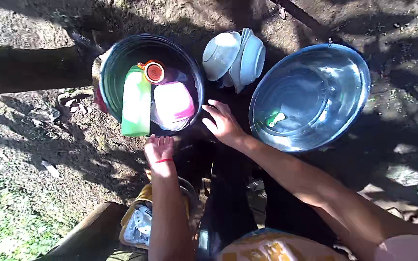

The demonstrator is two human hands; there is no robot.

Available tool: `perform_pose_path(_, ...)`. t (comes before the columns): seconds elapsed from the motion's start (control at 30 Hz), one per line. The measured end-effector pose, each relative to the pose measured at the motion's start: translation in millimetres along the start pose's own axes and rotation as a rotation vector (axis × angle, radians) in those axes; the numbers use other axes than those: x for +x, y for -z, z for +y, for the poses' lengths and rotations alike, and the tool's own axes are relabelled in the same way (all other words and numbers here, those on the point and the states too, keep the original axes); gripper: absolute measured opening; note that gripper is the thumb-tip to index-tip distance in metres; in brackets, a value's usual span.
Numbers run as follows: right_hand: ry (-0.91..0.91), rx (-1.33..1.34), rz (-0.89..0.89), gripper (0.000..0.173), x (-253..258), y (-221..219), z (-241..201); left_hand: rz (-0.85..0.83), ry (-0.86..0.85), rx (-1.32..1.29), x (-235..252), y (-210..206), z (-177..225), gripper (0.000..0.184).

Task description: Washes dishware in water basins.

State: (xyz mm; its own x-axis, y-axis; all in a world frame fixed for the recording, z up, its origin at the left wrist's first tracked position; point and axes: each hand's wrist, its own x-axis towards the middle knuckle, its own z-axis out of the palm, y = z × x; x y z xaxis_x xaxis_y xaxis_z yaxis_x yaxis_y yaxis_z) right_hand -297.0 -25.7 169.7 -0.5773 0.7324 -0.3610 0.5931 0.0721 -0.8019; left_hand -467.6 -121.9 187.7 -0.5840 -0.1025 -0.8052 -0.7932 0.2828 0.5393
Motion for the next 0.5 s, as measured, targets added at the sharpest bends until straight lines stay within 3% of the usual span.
perform_pose_path(0.1, -0.029, 0.049, 0.016, 0.039, -62, 33, 56, -0.054, -0.334, 0.138, -50, -11, -42, 0.050)
perform_pose_path(0.2, -0.204, 0.033, -0.007, 0.040, -124, 64, 130, -0.313, -0.555, 0.366, -93, -30, -125, 0.060)
perform_pose_path(0.27, -0.394, 0.009, -0.110, 0.045, -162, 85, 183, -0.505, -0.509, 0.519, -109, -36, -189, 0.058)
perform_pose_path(0.37, -0.531, -0.038, -0.169, 0.048, -220, 98, 263, -0.644, -0.381, 0.750, -115, -42, -275, 0.056)
perform_pose_path(0.5, -0.651, -0.014, -0.153, 0.049, -263, 109, 350, -0.836, -0.332, 1.237, -76, -97, -379, 0.053)
